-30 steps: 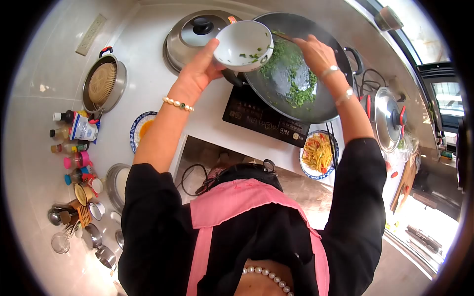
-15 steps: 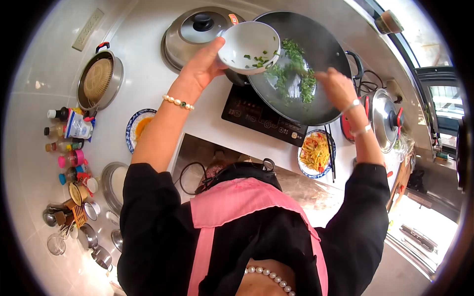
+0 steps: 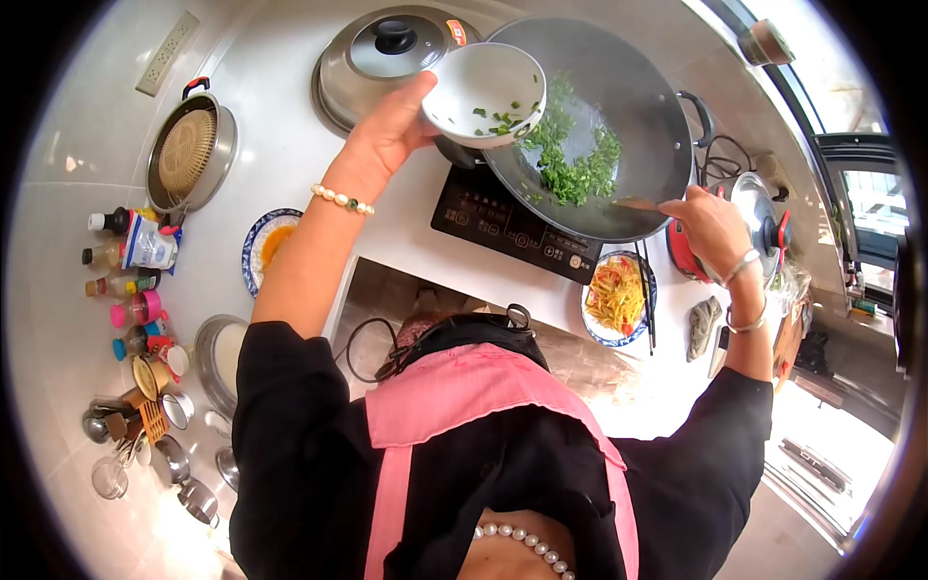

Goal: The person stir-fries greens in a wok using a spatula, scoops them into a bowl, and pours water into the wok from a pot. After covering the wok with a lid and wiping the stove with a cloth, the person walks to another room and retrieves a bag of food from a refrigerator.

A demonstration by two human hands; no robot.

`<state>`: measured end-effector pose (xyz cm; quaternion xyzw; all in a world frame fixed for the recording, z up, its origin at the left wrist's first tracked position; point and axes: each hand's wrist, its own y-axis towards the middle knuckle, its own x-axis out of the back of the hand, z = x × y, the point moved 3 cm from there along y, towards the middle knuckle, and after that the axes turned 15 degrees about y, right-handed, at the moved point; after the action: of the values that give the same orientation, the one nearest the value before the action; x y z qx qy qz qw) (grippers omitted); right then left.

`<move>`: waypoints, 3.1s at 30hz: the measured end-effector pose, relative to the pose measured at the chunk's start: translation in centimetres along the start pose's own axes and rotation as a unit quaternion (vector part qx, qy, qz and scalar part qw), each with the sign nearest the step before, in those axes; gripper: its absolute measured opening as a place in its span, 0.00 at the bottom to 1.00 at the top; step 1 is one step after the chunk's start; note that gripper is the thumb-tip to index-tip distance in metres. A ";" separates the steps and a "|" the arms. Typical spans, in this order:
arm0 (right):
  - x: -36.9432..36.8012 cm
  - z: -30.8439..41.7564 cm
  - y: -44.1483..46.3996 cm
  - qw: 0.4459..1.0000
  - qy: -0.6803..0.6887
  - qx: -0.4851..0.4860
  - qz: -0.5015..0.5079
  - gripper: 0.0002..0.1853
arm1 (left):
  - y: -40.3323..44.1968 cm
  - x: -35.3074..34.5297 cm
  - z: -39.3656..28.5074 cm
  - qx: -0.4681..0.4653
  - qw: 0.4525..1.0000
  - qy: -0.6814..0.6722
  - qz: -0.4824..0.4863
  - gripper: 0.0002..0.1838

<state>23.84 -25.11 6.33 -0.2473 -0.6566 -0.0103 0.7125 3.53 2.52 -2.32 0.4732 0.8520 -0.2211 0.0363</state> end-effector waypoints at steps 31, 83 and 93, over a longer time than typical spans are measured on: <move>-3.1 3.5 1.3 0.972 0.180 0.134 -0.076 0.13 | -3.3 -3.0 -4.5 -0.109 0.951 0.262 -0.127 0.21; 0.2 0.9 10.0 0.786 0.362 0.311 -0.392 0.10 | 2.7 -17.7 -5.9 -0.532 0.603 0.536 -0.256 0.16; 1.8 -0.9 8.9 0.758 0.300 0.315 -0.486 0.12 | 5.9 -13.2 -5.0 -0.440 0.765 0.384 -0.271 0.14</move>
<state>27.89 -17.08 5.03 0.3593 -0.4072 -0.2218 0.8099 16.35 -3.17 3.76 0.2002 0.8915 0.3775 -0.1506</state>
